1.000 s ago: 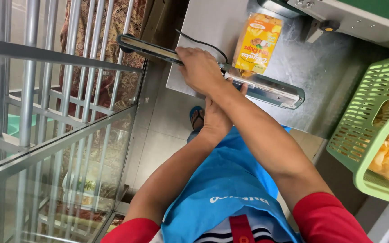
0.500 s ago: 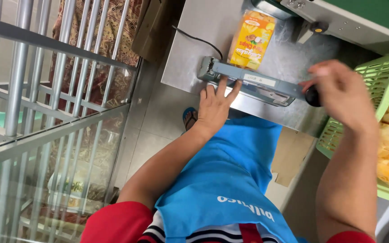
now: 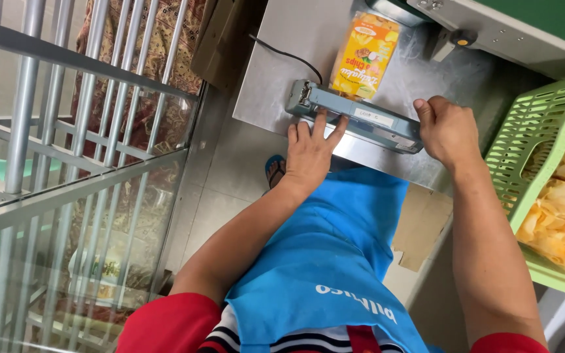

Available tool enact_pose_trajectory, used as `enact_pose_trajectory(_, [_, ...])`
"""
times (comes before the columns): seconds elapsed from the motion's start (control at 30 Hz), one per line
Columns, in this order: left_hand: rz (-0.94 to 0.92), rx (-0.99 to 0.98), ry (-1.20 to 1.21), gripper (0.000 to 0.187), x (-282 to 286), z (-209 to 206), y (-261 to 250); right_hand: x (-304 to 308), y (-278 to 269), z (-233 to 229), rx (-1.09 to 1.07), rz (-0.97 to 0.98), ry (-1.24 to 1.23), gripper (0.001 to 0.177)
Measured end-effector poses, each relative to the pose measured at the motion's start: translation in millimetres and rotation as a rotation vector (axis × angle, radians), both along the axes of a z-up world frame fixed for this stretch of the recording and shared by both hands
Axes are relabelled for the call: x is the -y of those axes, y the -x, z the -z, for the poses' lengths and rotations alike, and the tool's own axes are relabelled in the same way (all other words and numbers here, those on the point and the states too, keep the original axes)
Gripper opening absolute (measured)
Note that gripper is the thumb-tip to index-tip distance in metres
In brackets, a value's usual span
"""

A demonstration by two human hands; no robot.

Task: The person is sealing bags of chips using a manual heat sealer at a packaging station.

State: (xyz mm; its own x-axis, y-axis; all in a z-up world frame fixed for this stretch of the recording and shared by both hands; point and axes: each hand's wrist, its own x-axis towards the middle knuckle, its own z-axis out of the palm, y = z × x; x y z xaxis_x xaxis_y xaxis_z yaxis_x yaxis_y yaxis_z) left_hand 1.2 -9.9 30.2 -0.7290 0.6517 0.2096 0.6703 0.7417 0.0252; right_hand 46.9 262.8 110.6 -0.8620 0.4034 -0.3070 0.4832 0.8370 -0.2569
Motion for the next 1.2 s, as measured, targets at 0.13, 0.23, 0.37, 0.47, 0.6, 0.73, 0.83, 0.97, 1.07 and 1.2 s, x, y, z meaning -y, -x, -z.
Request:
enact_pose_trajectory(0.13, [0.006, -0.029, -0.143, 0.062, -2.2, 6.7, -0.7, -5.4, -7.9, 16.2, -0.003, 0.041, 0.014, 0.051])
enact_pose_trajectory(0.23, [0.023, -0.044, -0.218, 0.06, -1.4, 5.9, 0.1, -4.2, -9.8, 19.4, -0.021, 0.081, 0.015, 0.052])
enact_pose_trajectory(0.37, [0.04, -0.019, -0.21, 0.059, -2.6, 1.5, 1.1, -6.3, -10.9, 25.2, -0.058, 0.064, 0.014, 0.048])
enact_pose_trajectory(0.47, [0.041, -0.028, -0.197, 0.058, -3.9, 2.5, 1.5, -4.8, -11.0, 22.8, -0.089, 0.049, 0.026, 0.047])
enact_pose_trajectory(0.6, [0.047, -0.029, -0.198, 0.057, -3.8, 7.0, 0.3, -3.9, -11.3, 22.0, -0.125, 0.049, 0.04, 0.046])
enact_pose_trajectory(0.73, [0.055, -0.023, -0.165, 0.06, -3.2, 7.5, 0.5, -2.9, -13.4, 22.9, -0.159, 0.054, 0.05, 0.045])
enact_pose_trajectory(0.83, [0.06, -0.022, -0.154, 0.06, -2.3, 7.4, 1.4, -2.9, -15.1, 25.0, -0.188, 0.048, 0.054, 0.045])
enact_pose_trajectory(0.97, [0.061, -0.016, -0.161, 0.06, -1.7, 10.4, 1.7, -2.4, -15.3, 25.5, -0.217, 0.068, 0.084, 0.042])
enact_pose_trajectory(1.07, [0.056, -0.013, -0.155, 0.061, -2.5, 7.8, 1.7, -2.7, -16.0, 24.9, -0.232, 0.082, 0.109, 0.043])
enact_pose_trajectory(1.2, [0.052, 0.002, -0.135, 0.064, -1.3, 4.2, 1.3, -8.4, -20.1, 35.3, -0.256, 0.094, 0.126, 0.041])
